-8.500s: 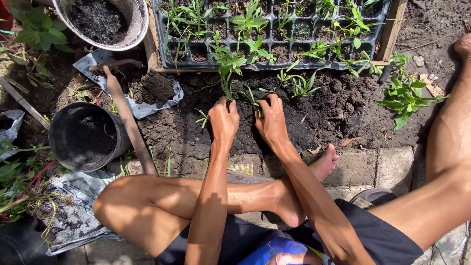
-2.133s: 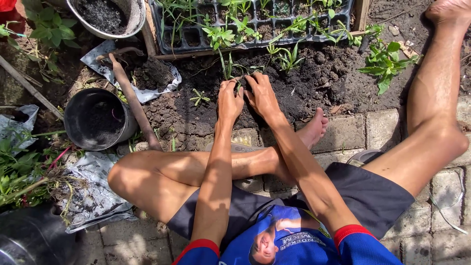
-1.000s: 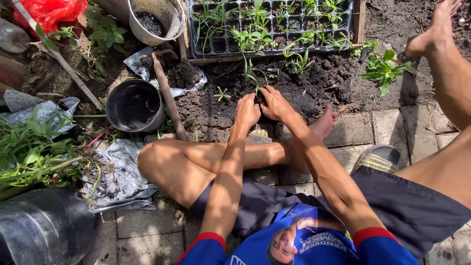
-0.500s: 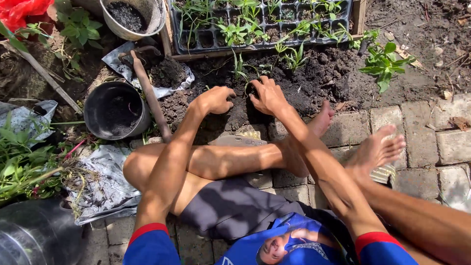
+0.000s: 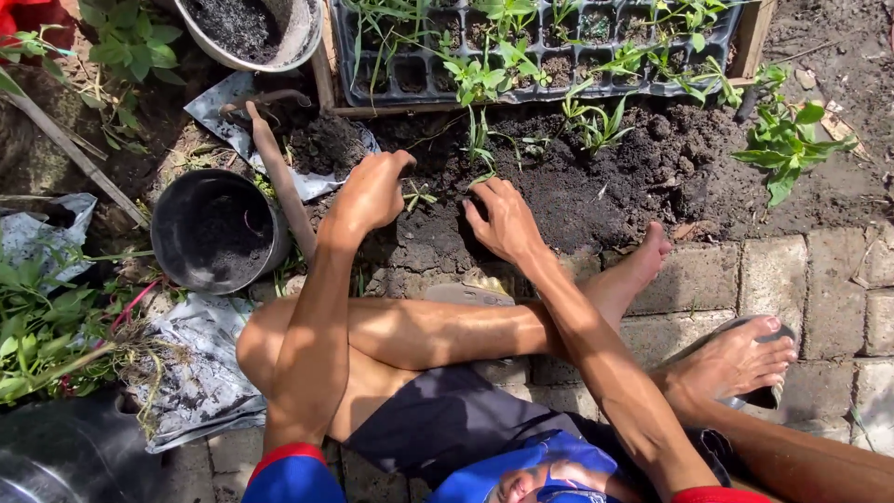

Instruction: Transplanting seedlings from a nursery tray into a soil bed by hand.

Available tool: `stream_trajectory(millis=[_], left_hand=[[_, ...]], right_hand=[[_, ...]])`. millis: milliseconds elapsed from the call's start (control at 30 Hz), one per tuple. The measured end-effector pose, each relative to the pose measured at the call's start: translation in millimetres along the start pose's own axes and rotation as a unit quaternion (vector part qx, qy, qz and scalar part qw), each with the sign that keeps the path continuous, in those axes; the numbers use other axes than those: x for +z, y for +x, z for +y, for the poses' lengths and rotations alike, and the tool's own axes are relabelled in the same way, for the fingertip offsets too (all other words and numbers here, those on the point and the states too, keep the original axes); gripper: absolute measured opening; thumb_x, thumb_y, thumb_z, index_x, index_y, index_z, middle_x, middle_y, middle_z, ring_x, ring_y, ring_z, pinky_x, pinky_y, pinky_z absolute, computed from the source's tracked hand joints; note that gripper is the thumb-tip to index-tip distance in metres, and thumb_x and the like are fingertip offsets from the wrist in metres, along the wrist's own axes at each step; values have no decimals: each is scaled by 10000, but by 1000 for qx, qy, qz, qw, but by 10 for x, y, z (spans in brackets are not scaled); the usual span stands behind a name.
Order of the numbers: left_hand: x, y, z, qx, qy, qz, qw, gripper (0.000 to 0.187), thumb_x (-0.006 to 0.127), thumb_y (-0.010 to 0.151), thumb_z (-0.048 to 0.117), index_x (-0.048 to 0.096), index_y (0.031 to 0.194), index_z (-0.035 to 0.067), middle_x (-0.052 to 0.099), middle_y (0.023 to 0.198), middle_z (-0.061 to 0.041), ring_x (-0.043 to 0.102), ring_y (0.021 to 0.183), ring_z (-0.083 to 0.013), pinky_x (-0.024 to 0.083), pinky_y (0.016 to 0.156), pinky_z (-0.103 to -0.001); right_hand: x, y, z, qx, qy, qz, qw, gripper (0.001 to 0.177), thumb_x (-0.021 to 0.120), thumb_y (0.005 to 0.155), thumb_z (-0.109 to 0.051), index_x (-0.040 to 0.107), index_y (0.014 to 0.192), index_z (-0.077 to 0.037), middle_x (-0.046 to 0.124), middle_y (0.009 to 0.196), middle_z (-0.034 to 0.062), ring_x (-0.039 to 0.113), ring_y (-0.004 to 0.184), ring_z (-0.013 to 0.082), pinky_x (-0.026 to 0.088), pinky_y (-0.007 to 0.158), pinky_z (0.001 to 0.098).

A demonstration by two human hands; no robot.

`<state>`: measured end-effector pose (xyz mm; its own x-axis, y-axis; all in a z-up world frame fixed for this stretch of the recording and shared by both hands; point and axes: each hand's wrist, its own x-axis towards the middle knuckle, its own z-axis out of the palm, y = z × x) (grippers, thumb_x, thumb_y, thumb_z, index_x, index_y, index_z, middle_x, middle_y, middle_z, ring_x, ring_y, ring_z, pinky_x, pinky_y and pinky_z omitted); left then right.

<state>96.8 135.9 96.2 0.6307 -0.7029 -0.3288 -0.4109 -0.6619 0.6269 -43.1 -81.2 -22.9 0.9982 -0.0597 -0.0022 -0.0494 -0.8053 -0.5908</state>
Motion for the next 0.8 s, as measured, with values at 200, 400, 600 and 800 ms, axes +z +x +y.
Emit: stream_trajectory(millis=[200, 400, 600, 800], left_hand=[[588, 139, -492, -44, 48, -29, 997, 529, 684, 809, -58, 604, 1331, -80, 687, 959, -305, 721, 853, -481, 602, 717, -610], [409, 155, -268, -37, 94, -43, 994, 376, 599, 859, -101, 646, 1232, -89, 671, 945, -308, 727, 800, -444, 630, 667, -582], [292, 65, -240, -24, 539, 94, 837, 250, 506, 915, -41, 580, 1153, -19, 561, 926, -153, 591, 762, -246, 494, 623, -373], [329, 157, -374, -91, 154, -58, 982, 371, 605, 873, -110, 657, 1232, -32, 673, 982, -271, 721, 832, -398, 611, 661, -604]], right_hand=[[-72, 157, -320, -62, -19, -75, 995, 366, 560, 983, -290, 627, 1270, -74, 620, 1187, 163, 600, 1185, 339, 534, 925, 437], [-196, 397, -687, -35, 34, -198, 979, 561, 468, 1038, -312, 428, 1507, -7, 493, 1455, 321, 442, 1414, 423, 385, 1145, 538], [112, 501, -536, -55, 0, -225, 973, 631, 434, 1044, -412, 339, 1590, -110, 449, 1552, 228, 358, 1497, 355, 252, 1228, 531], [157, 372, -443, -34, -8, -186, 982, 536, 471, 1047, -333, 423, 1561, -188, 497, 1517, 185, 403, 1461, 342, 305, 1199, 536]])
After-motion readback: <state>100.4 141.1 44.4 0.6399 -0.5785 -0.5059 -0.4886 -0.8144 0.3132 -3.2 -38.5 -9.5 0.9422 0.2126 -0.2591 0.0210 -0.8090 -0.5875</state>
